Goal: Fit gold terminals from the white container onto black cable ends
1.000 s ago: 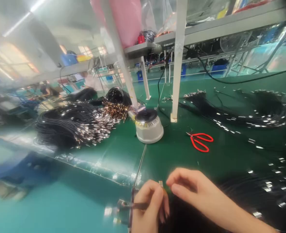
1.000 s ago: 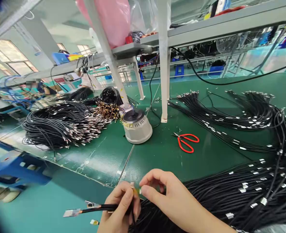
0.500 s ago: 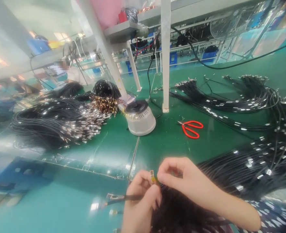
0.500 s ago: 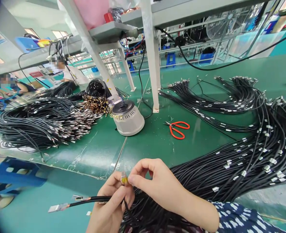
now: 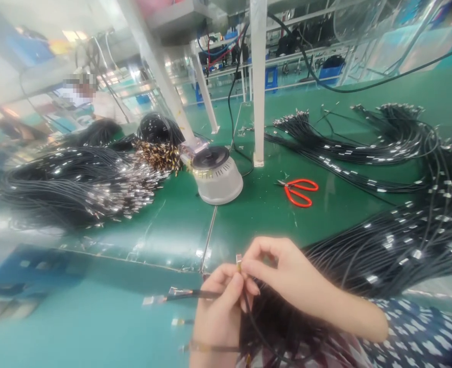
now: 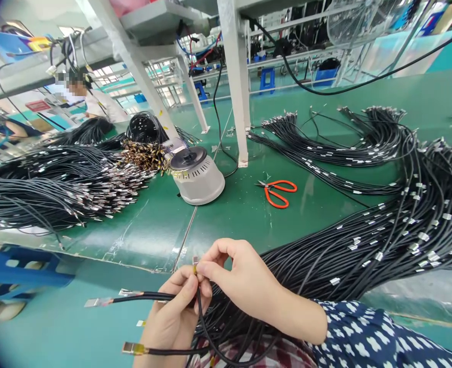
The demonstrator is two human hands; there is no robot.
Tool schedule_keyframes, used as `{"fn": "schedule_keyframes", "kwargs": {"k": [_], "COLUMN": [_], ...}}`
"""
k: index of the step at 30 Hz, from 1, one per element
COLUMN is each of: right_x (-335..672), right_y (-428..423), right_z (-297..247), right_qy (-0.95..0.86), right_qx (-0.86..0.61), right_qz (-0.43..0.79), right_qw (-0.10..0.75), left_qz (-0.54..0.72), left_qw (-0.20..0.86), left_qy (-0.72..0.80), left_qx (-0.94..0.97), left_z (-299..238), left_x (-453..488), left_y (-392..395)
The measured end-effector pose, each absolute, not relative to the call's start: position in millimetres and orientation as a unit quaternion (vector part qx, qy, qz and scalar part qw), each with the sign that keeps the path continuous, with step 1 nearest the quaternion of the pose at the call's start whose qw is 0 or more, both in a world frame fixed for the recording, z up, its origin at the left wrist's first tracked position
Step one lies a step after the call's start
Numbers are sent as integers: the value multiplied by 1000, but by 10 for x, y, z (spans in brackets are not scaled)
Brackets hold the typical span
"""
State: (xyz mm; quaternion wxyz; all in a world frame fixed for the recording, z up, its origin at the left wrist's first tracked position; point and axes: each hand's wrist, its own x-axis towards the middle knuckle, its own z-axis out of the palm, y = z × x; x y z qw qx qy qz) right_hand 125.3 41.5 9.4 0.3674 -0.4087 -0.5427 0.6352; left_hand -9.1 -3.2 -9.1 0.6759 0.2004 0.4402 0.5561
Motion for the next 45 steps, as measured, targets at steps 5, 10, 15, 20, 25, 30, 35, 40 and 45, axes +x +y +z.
{"fn": "schedule_keyframes", "kwargs": {"k": [5,10,15,20,25,30,35,40,45], "right_x": [1242,1243,1260,1266,1263,1272,1355,1367,1373], "right_y": [437,433,442,565,658,631,488,220,171], "right_z": [107,106,89,54,19,-28,92,266,291], "right_qy": [-550,-578,-567,-506,-492,-519,-560,-787,-861], "right_qx": [-381,-407,-408,-338,-255,-280,-280,-190,-186], "right_qz": [646,603,616,727,776,736,666,528,420], "right_qw": [367,369,366,317,302,333,406,257,219], "left_qz": [554,547,542,529,520,518,508,482,474], "left_qw": [668,673,656,656,684,699,733,773,773], "left_qy": [448,440,460,455,439,423,381,337,332], "left_qx": [217,232,255,288,263,253,245,238,260], "left_z": [-98,-120,-121,-108,-128,-125,-141,-202,-142], "left_x": [-94,-129,-151,-136,-162,-178,-203,-311,-291], "left_y": [-32,-25,-22,-19,-9,21,68,136,130]}}
